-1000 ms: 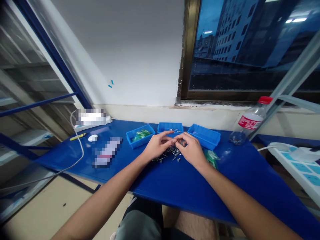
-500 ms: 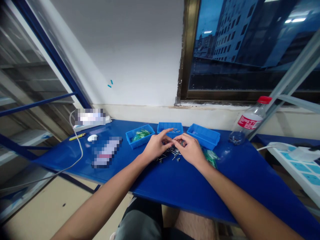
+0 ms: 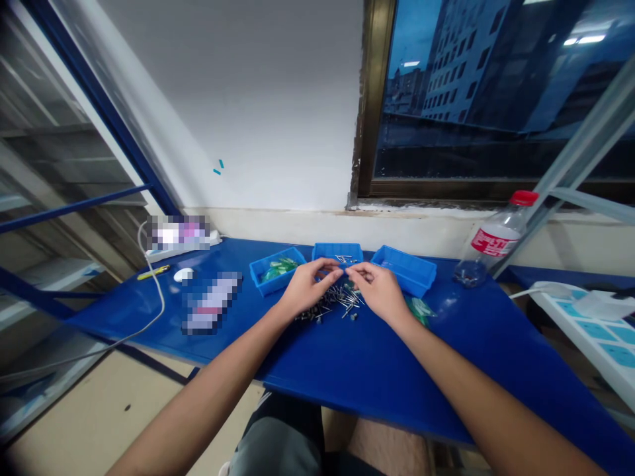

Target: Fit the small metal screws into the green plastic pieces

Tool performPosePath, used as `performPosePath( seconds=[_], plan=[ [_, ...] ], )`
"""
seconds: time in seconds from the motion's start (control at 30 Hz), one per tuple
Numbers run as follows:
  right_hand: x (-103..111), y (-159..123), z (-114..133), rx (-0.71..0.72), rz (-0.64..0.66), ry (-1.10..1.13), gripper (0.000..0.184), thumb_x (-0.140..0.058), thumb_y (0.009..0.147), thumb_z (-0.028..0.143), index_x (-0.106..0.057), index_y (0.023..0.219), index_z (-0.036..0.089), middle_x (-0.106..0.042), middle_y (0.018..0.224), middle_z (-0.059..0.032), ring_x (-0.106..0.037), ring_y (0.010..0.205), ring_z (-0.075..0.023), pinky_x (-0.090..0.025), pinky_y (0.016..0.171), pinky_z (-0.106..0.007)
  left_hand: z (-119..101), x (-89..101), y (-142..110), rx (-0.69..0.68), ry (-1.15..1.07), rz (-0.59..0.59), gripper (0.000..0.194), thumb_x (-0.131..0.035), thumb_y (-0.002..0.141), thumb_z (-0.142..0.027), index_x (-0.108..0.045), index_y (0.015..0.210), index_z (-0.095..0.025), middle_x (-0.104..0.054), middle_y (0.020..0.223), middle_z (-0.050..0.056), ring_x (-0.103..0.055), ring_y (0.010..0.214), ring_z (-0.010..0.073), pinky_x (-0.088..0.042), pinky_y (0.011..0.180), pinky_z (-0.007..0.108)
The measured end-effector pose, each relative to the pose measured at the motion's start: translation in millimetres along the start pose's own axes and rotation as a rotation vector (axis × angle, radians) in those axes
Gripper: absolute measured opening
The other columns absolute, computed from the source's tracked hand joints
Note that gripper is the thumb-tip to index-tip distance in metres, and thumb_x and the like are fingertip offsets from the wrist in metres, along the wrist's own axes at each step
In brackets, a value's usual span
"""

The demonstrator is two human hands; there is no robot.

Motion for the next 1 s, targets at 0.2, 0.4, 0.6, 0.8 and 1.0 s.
performPosePath(
  seconds=[0.2, 0.4, 0.6, 0.8, 1.0],
  plan=[
    [8, 11, -6, -0.115, -0.091, -0.044, 0.056, -0.066, 0.087, 0.073, -0.074, 0.079, 0.018, -0.071, 0.064, -0.0056, -0.06, 0.047, -0.016, -0.045, 0.047, -0.028, -12, -23.4, -9, -0.259, 0.334, 0.293, 0.038, -0.072, 0.093, -0.04, -0.073, 0.124, -0.019, -0.074, 0.128, 0.013, -0.069, 0.119, 0.0285, -0.051, 0.107, 0.04],
    [3, -5, 8, -0.009, -0.041, -0.205, 0.054, -0.056, 0.096, 0.069, -0.075, 0.079, 0.021, -0.073, 0.067, -0.0043, -0.064, 0.053, -0.0182, -0.048, 0.051, -0.03, 0, -32.6, -9, -0.257, 0.408, 0.381, 0.025, -0.067, 0.095, -0.026, -0.077, 0.116, -0.019, -0.078, 0.115, 0.011, -0.074, 0.105, 0.0248, -0.054, 0.095, 0.034],
    [2, -12, 16, 0.103, -0.046, -0.321, 0.053, -0.053, 0.099, 0.066, -0.076, 0.081, 0.022, -0.072, 0.065, -0.0031, -0.062, 0.053, -0.0187, -0.044, 0.048, -0.029, 0, -28.6, -5, -0.256, 0.444, 0.33, 0.025, -0.066, 0.093, -0.019, -0.078, 0.115, -0.021, -0.08, 0.106, 0.008, -0.075, 0.095, 0.0227, -0.054, 0.089, 0.031],
    [1, -14, 26, 0.153, -0.026, -0.384, 0.053, -0.05, 0.101, 0.062, -0.07, 0.071, 0.023, -0.069, 0.062, -0.0018, -0.059, 0.055, -0.0183, -0.044, 0.054, -0.03, 2, -22.9, -4, -0.232, 0.463, 0.265, 0.018, -0.067, 0.094, -0.021, -0.078, 0.108, -0.019, -0.081, 0.101, 0.008, -0.075, 0.089, 0.0222, -0.054, 0.087, 0.031],
    [2, -17, 36, 0.207, -0.02, -0.418, 0.05, -0.05, 0.102, 0.058, -0.067, 0.071, 0.023, -0.069, 0.064, -0.0016, -0.058, 0.057, -0.0185, -0.043, 0.057, -0.031, 10, -13.8, -1, -0.103, 0.315, 0.171, 0.019, -0.07, 0.09, -0.016, -0.078, 0.106, -0.021, -0.082, 0.104, 0.004, -0.077, 0.094, 0.0205, -0.057, 0.088, 0.03]
  ],
)
Point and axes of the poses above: each hand's wrist, its own y-axis towards the middle knuckle, its own x-axis out of the back of the hand, z = x × y, the point moved 7 cm from there along y, towards the middle knuckle
